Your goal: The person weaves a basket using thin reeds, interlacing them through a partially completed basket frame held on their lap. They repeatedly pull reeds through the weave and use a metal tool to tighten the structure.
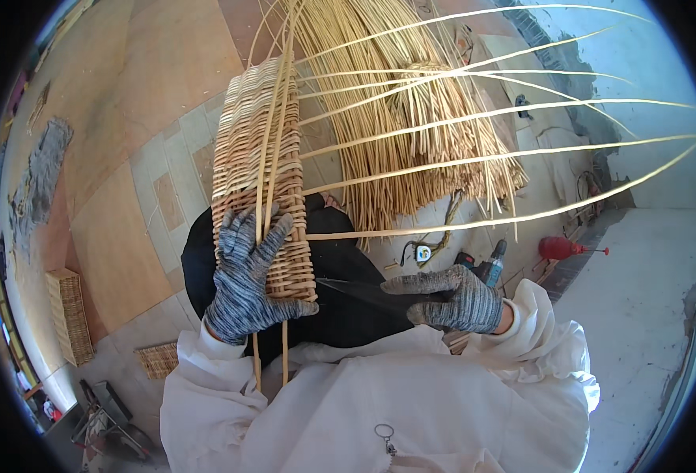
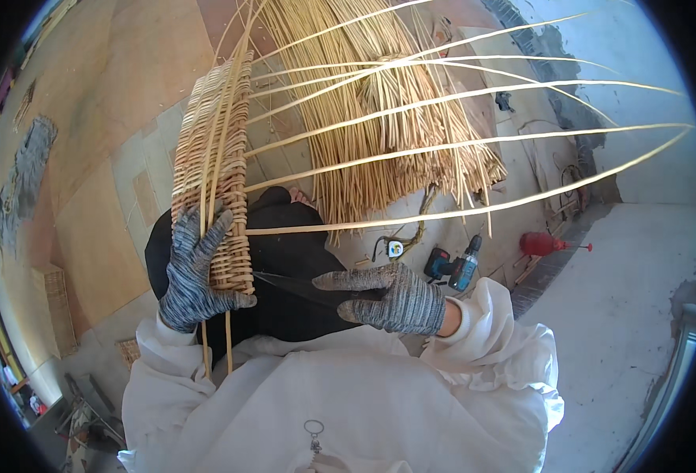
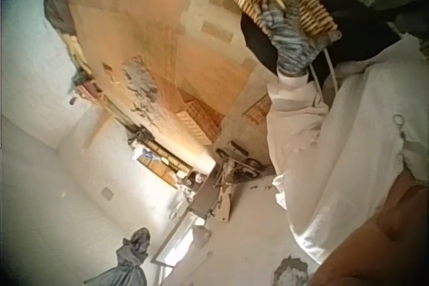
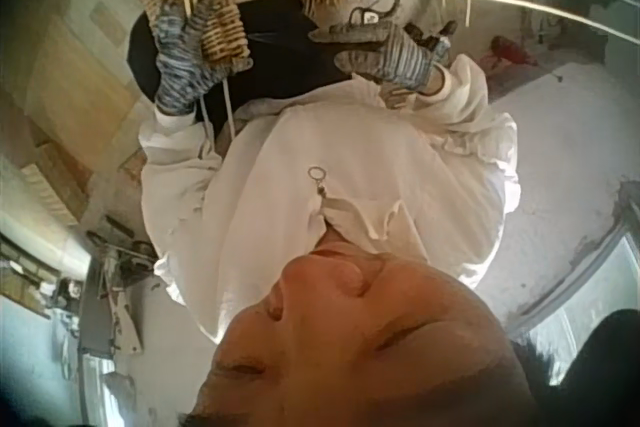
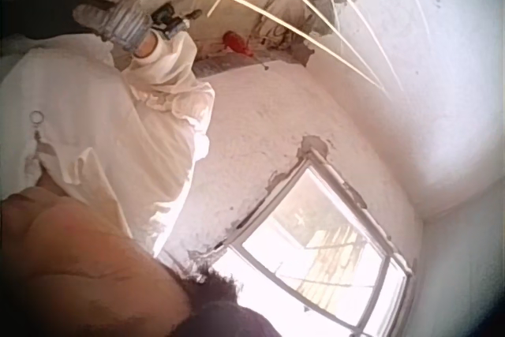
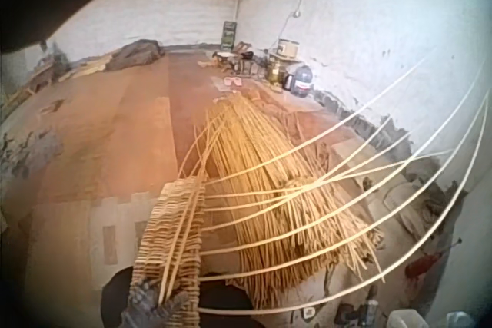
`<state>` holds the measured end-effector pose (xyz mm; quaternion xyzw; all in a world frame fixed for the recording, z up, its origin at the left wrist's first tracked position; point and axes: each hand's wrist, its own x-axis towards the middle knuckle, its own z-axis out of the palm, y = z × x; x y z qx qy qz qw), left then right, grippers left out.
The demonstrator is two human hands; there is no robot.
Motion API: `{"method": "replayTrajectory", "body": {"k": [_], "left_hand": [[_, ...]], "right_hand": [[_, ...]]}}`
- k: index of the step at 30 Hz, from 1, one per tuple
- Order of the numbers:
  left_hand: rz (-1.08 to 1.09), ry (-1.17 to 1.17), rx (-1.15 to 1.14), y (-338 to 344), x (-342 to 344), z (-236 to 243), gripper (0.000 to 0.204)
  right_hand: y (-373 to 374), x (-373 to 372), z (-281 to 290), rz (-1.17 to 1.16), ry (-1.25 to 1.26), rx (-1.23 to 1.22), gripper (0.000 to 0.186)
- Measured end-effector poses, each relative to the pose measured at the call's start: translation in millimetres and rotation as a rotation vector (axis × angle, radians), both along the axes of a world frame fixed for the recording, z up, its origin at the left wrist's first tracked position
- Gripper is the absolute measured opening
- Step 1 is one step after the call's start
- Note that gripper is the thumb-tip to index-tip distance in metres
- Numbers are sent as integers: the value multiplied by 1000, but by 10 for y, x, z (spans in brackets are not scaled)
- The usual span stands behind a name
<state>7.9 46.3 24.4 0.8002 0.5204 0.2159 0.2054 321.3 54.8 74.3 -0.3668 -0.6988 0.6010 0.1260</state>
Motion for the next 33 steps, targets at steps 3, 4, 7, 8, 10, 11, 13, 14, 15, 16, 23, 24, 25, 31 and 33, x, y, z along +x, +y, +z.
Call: {"method": "replayTrajectory", "body": {"k": [3,4,7,8,10,11,13,14,15,16,23,24,25,31,33], "left_hand": [[-3,-27,8,-10,-1,-19,106],[1,-39,2,-12,-2,-15,106],[4,-61,10,-17,-1,-49,105],[4,-66,16,-14,4,-62,105],[4,-60,17,-13,14,-58,104],[4,-57,17,-15,18,-56,103],[17,-57,7,-22,26,-59,103],[26,-57,1,-28,27,-59,102],[21,-62,12,-17,39,-61,102],[18,-67,22,-6,49,-60,102],[24,-74,2,1,35,-2,98],[22,-83,6,4,29,0,98],[28,-89,6,1,12,-8,98],[-22,-58,29,81,-17,-19,96],[-13,-33,25,41,-30,-1,96]], "right_hand": [[2,-27,-2,-32,-4,-135,39],[4,-38,7,-34,-15,-146,39],[-34,-89,19,-71,-61,-106,37],[-92,-108,-4,-117,-41,-10,37],[-220,-154,-46,-182,-44,103,37],[-254,-166,-46,-206,-69,122,37],[-275,-196,76,-227,-228,3,38],[-270,-213,80,-204,-220,78,38],[-264,-228,99,-189,-219,158,39],[-249,-232,121,-171,-219,237,39],[407,-295,370,-23,-250,-355,41],[477,-322,423,-22,-306,-445,40],[556,-362,450,-13,-362,-536,40],[715,-287,102,309,-24,256,39],[727,-321,96,204,-92,-166,38]]}}
